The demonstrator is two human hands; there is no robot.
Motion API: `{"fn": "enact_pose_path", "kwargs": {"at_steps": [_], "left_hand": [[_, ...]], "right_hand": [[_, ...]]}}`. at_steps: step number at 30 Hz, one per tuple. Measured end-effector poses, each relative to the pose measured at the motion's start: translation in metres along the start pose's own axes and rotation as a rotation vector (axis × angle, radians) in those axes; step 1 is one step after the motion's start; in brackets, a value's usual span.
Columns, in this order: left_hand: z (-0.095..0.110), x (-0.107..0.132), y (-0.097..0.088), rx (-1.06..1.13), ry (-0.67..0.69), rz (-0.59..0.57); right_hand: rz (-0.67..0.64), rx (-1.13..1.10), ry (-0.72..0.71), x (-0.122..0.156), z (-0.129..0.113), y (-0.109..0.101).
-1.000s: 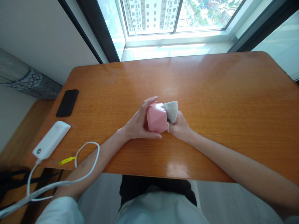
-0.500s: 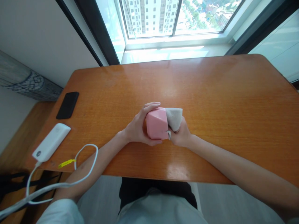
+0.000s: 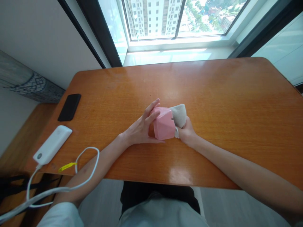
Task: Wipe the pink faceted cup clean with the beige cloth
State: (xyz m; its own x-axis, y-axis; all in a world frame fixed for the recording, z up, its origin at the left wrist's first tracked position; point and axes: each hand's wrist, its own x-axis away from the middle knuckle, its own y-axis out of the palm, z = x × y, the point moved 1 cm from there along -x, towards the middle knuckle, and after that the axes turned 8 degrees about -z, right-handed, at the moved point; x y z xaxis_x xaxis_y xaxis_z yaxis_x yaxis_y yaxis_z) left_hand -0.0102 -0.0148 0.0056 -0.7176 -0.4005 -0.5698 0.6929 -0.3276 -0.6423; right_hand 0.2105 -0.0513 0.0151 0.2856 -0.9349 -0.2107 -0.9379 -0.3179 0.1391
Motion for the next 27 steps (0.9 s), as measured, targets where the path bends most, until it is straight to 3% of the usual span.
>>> {"fn": "enact_pose_path", "kwargs": {"at_steps": [3,6,11,16,19,27], "left_hand": [[0.0,0.002,-0.003,-0.068,-0.019,-0.018],[0.001,0.003,-0.007,-0.094,-0.024,-0.014],[0.009,-0.003,-0.007,0.101,-0.167,0.072],[0.015,-0.006,-0.002,0.302,-0.315,0.034],[0.011,-0.003,-0.002,0.235,-0.292,0.007],[-0.004,0.005,-0.005,-0.169,-0.012,0.004]], "right_hand": [[0.063,-0.18,0.128,-0.004,0.008,0.001],[0.05,-0.201,0.17,-0.003,0.012,0.002],[-0.006,-0.052,0.047,-0.001,0.0,0.005],[-0.02,0.042,0.0,-0.001,-0.013,0.009],[0.013,0.03,0.033,0.0,-0.005,0.007],[0.093,-0.175,0.109,-0.003,0.01,0.003]]}}
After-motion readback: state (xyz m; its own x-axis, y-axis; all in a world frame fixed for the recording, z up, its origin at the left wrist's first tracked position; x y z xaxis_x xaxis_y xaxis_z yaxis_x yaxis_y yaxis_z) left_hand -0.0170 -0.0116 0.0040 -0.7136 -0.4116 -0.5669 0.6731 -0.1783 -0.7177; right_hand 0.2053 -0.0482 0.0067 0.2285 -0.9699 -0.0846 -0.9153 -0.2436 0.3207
